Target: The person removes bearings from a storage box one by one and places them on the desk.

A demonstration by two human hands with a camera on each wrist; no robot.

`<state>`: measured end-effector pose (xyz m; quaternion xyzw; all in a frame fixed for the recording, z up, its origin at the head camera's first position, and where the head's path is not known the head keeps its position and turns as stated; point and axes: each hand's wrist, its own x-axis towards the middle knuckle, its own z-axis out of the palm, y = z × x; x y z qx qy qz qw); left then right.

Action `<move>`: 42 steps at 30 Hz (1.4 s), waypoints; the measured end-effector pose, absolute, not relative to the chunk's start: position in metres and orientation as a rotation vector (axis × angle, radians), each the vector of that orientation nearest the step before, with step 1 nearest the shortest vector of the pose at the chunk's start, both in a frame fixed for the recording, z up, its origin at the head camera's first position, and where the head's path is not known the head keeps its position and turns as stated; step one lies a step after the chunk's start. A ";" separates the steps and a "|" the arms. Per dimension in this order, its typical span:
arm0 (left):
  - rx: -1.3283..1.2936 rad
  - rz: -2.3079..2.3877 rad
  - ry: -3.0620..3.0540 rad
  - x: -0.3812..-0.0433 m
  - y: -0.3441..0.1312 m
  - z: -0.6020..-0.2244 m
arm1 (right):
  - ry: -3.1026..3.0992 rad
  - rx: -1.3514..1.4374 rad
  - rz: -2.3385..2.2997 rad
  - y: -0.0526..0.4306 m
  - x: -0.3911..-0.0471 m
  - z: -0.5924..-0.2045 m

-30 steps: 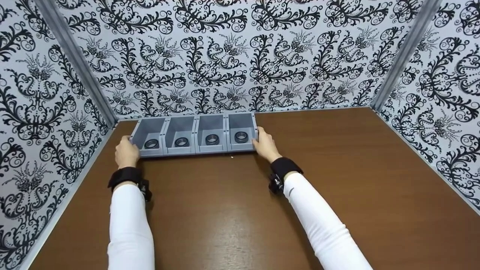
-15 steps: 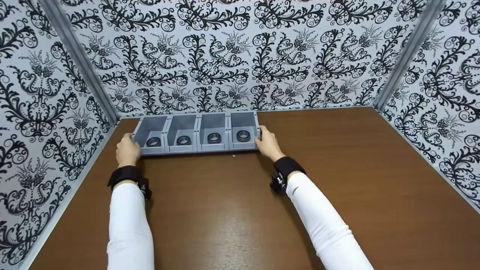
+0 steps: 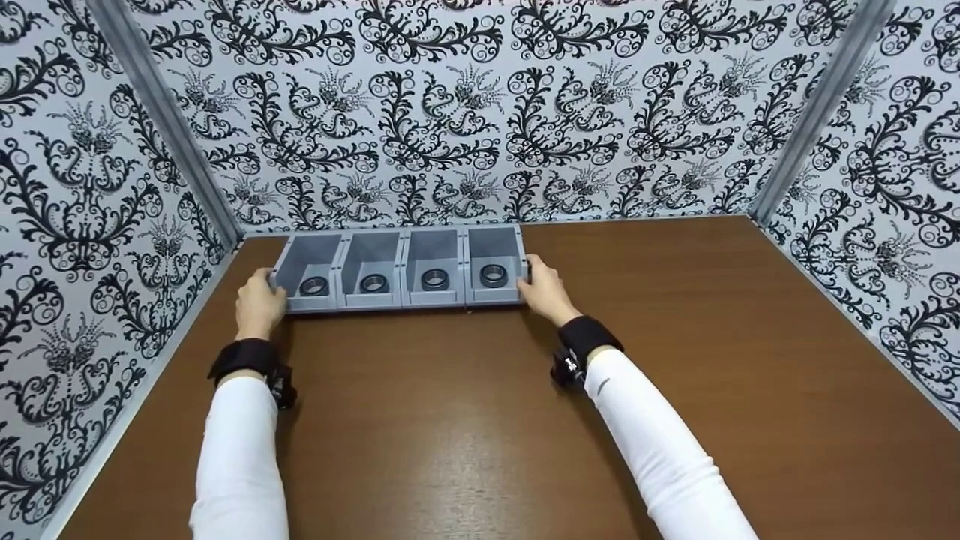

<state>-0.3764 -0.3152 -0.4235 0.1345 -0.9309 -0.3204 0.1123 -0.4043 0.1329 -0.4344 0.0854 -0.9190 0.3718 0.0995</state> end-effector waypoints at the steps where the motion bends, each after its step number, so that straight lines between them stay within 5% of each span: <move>1: 0.385 -0.940 -2.731 -0.376 -0.315 -0.424 | -2.723 0.256 1.097 0.135 -0.404 -0.434; 42: 0.154 -0.979 -2.659 -0.353 -0.268 -0.428 | -2.756 0.343 1.131 0.205 -0.383 -0.427</move>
